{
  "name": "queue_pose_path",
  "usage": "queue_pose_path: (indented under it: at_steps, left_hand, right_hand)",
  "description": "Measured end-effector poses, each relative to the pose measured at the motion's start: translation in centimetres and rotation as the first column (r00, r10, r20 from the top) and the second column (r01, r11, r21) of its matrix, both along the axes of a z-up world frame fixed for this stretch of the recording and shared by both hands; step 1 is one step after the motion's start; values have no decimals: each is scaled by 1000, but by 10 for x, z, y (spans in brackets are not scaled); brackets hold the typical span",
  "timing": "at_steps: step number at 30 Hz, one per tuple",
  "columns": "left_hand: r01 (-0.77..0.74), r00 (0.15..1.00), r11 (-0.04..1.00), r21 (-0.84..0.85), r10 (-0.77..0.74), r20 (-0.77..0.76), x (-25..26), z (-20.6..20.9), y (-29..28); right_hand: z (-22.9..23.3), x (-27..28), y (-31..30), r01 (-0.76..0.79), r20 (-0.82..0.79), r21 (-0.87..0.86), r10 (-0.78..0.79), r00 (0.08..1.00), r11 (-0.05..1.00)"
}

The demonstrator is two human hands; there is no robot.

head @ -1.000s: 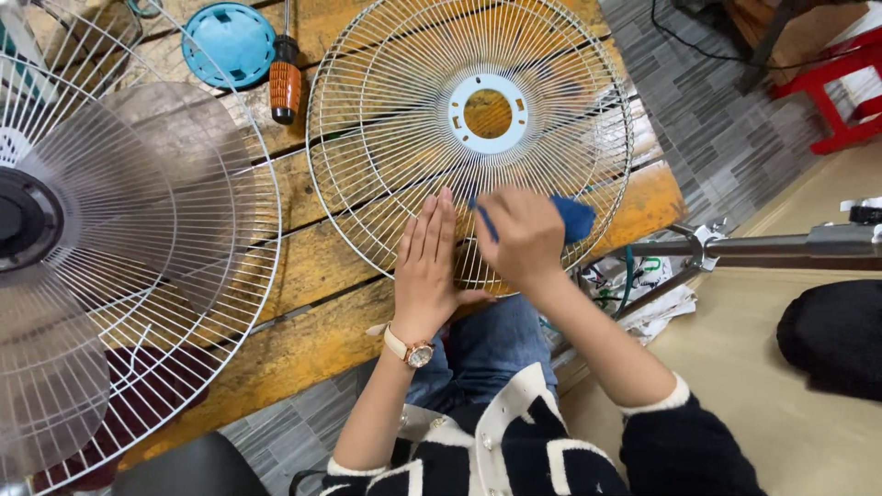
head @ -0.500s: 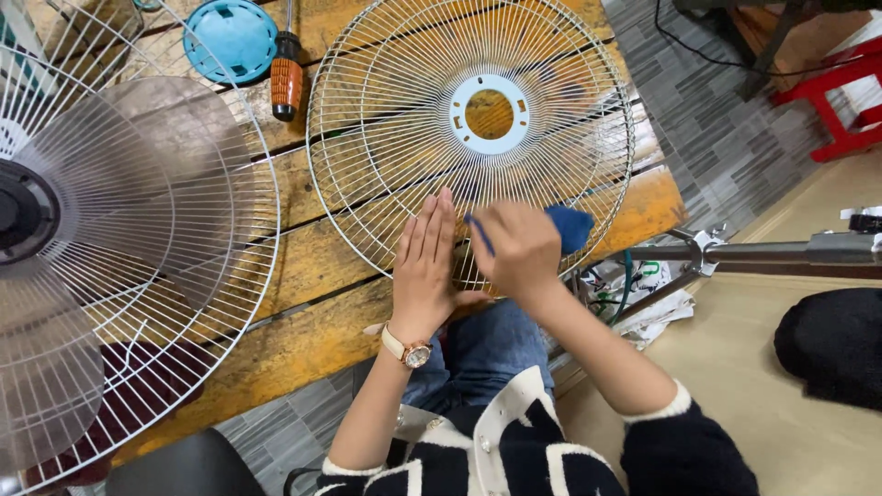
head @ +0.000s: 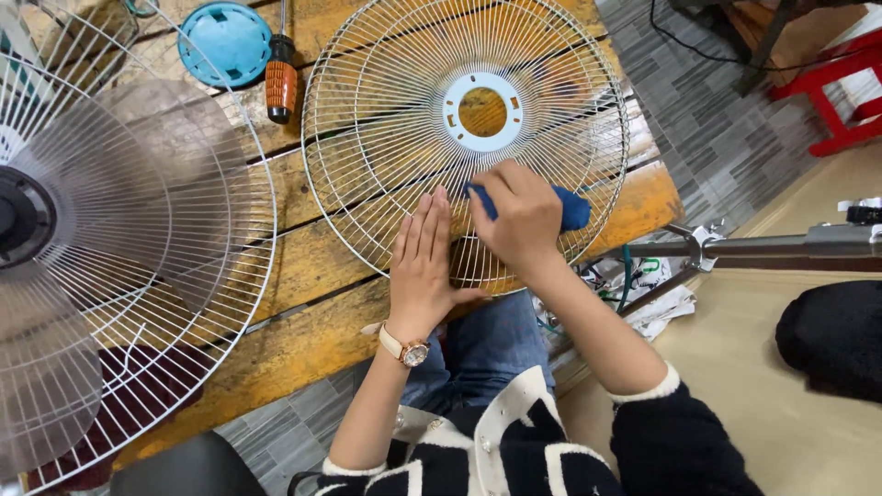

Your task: Cleaning a metal fan grill using a blue cloth

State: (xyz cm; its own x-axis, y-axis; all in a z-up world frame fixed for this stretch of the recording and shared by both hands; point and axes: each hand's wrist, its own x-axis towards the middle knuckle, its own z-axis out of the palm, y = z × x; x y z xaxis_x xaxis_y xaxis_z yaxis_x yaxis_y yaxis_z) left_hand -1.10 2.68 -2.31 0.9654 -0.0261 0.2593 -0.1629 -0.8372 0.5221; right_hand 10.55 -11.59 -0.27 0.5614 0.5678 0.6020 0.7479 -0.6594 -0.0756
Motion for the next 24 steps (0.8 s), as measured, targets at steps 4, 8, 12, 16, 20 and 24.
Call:
queue_pose_path:
  at_steps: [4,8,12,16,20,24]
  left_hand:
    - [-12,1000,1000,8,12,15,2,-1,1]
    - [-52,996,987,153,40,83,1,-18,3]
    - [13,999,998,-56,-11,36,-9,-13,16]
    - [-143,988,988,-60,140,-62,-17,-8,26]
    - [-177,983,984,13,177,-49,-17,-5,26]
    - [-173,984,985,-8,173,-41,-20,-3,28]
  right_hand:
    - [-5,-24,-1,-45,40,-20,46,998,999]
    - [-23,-76,-10,-165,-95,11,166,982,986]
    - [-14,-86,-8,-208,-134,-10,205,970,978]
    - [-14,-87,-9,-227,-144,-12,223,964,974]
    - [-14,-66,-14,-272,-195,25,272,942,962]
    - [13,-10,-8,-174,-90,-5,173,981,985]
